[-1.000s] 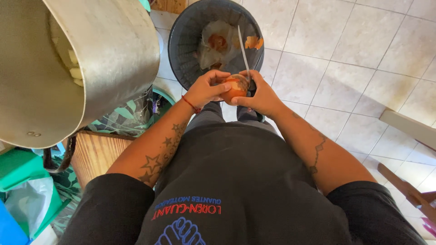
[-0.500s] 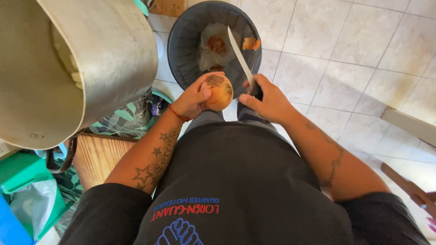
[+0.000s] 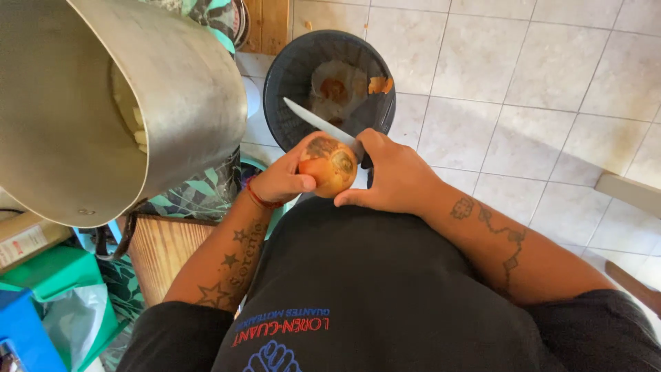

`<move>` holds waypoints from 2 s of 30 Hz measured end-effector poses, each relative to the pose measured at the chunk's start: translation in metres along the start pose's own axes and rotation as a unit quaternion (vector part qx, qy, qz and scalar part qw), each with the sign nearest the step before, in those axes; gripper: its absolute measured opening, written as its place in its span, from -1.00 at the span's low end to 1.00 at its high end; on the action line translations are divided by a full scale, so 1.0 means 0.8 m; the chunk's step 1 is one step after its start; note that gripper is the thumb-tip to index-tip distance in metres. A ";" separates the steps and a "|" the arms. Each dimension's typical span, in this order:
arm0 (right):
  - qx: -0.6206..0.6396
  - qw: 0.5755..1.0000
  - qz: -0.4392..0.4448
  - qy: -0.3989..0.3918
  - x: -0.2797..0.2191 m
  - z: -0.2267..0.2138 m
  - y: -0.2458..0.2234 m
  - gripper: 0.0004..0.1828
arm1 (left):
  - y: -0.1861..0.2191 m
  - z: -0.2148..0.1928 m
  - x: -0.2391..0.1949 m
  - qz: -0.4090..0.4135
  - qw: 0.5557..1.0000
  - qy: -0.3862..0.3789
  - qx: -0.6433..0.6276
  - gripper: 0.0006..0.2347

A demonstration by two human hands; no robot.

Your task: The person peels the outer skin from an onion using a knife and discards the peels into a nearby trash bin. They then place the onion on a wooden cutting board, slice it into wedges, and transfer the pieces into a large metal pot. The process is repeated with a second onion.

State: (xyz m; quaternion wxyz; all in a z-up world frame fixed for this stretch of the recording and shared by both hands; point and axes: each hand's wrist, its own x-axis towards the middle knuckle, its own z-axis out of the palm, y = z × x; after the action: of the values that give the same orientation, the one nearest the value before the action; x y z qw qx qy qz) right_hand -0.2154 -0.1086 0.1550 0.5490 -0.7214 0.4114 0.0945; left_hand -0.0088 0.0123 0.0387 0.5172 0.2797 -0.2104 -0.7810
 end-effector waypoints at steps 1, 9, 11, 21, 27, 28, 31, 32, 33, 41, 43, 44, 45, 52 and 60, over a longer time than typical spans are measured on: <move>0.002 1.000 -0.001 0.001 0.000 0.003 0.004 -0.05 | -0.005 -0.007 -0.002 -0.001 1.000 0.000 0.002 -0.16; -0.078 0.989 -0.104 0.068 0.001 0.022 0.019 0.05 | -0.005 0.029 0.009 0.109 0.993 -0.023 0.029 -0.47; -0.088 0.988 -0.107 0.073 0.001 0.026 0.024 0.05 | -0.006 0.037 0.011 0.123 0.992 -0.020 0.027 -0.47; -0.074 0.993 -0.061 0.066 -0.002 0.034 0.030 0.05 | -0.005 0.069 0.021 0.159 0.987 0.010 -0.022 -0.47; -0.099 0.990 -0.072 0.076 0.002 0.051 0.052 0.03 | -0.005 0.076 0.021 0.185 0.982 0.037 -0.020 -0.51; -0.099 0.990 -0.070 0.077 0.001 0.050 0.051 0.03 | -0.008 0.076 0.021 0.183 0.982 0.035 -0.021 -0.51; -0.081 0.993 -0.061 0.057 -0.003 0.049 0.047 -0.05 | -0.015 0.068 0.019 0.193 0.978 0.071 0.007 -0.40; -0.069 0.993 -0.068 0.062 -0.004 0.050 0.046 -0.10 | -0.016 0.061 0.019 0.195 0.978 0.073 0.025 -0.36; -0.057 0.993 -0.074 0.067 -0.006 0.050 0.047 -0.14 | -0.019 0.054 0.020 0.196 0.977 0.074 0.040 -0.33; -0.008 0.993 -0.105 0.057 -0.005 0.056 0.050 -0.32 | -0.002 0.055 0.019 0.206 0.965 0.077 0.141 -0.24; -0.007 0.992 -0.117 0.055 -0.005 0.053 0.043 -0.39 | 0.005 0.051 0.017 0.213 0.959 0.068 0.172 -0.21; 0.005 0.991 -0.123 0.058 -0.003 0.054 0.043 -0.40 | 0.009 0.048 0.015 0.206 0.957 0.072 0.193 -0.19; 0.015 0.990 -0.129 0.061 0.000 0.054 0.044 -0.41 | 0.012 0.044 0.015 0.201 0.953 0.076 0.212 -0.16; 0.048 0.985 -0.162 0.047 0.006 0.060 0.057 -0.54 | 0.013 0.051 0.002 0.173 0.939 0.123 0.270 -0.07; 0.101 0.989 -0.106 0.016 0.015 0.050 0.045 -0.51 | 0.008 0.040 -0.008 0.186 0.898 0.174 0.359 -0.07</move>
State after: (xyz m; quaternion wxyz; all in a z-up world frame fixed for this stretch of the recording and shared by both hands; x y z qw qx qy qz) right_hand -0.2205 -0.0819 0.1073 0.6192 -0.7033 0.3487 -0.0179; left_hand -0.0230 0.0166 0.0681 0.5461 0.5330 -0.4313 -0.4813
